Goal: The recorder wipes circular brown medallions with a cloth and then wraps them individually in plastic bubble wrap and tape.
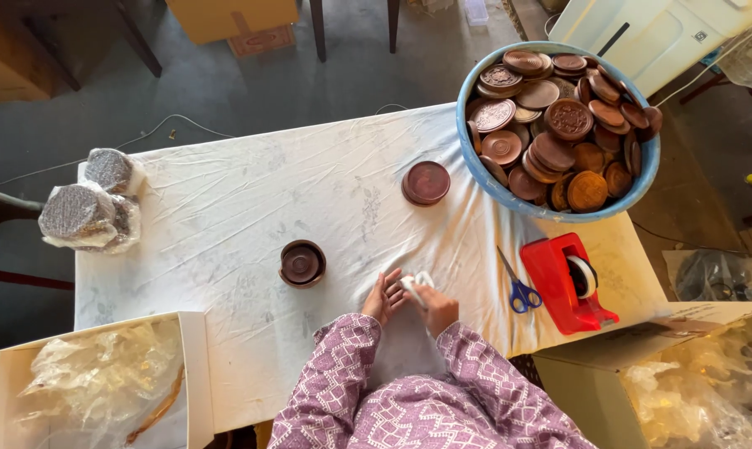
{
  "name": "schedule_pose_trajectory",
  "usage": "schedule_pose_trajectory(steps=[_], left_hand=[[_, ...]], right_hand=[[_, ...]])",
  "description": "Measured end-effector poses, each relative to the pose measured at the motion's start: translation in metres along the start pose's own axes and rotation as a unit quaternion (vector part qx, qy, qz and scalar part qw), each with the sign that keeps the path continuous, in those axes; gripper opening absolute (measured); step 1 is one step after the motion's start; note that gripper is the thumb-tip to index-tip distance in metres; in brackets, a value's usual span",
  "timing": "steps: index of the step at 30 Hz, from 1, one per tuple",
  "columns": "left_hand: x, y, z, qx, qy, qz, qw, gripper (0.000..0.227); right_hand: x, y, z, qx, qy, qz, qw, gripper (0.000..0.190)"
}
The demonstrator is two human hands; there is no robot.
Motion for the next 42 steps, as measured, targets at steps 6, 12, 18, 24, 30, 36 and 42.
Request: schedule_pose_trajectory(steps=[6, 12, 18, 24, 30, 36, 42], left_hand=[[0.006, -0.008, 0.002, -0.025, -0.007, -0.027, 0.999, 0.066], [-0.01, 0.008, -0.011, -0.015, -0.038, -0.022, 0.999, 0.068], [0.022, -0.04, 0.023, -0.003, -0.058, -0.07, 0.996, 0.071], [0.004, 0.0, 0.0, 0.042, -0.047, -0.039, 0.997, 0.068], [0.006, -0.012, 0.008, 0.022, -0.057, -0.082, 0.995, 0.076], [0.011, -0.018, 0.013, 0.0, -0.046, -0.078, 0.996, 0.081], [0.037, -0.055, 0.039, 0.003, -0.008, -0.125, 0.992, 0.047]], right_hand=[[0.027, -0.018, 0.018, 0.053, 0.142, -0.103, 0.983, 0.022], [0.029, -0.028, 0.016, 0.078, 0.073, -0.117, 0.987, 0.039], [0.014, -0.003, 0.014, 0.072, 0.096, 0.04, 0.992, 0.042], [0.018, 0.002, 0.004, 0.074, 0.189, 0.174, 0.964, 0.044], [-0.012, 0.031, -0.001, 0.003, 0.184, 0.191, 0.964, 0.047], [-0.026, 0.031, -0.03, -0.03, 0.127, 0.185, 0.974, 0.052], [-0.017, 0.047, -0.016, -0.043, 0.21, 0.231, 0.949, 0.051]])
Point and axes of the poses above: each hand's wrist, its own x-axis towards the middle knuckle, its own y-axis out of the palm, z = x × y, the point moved 2 cm from there along x, towards the middle knuckle, and after that the axes turned 4 degrees about -y, right-handed, at the moved point
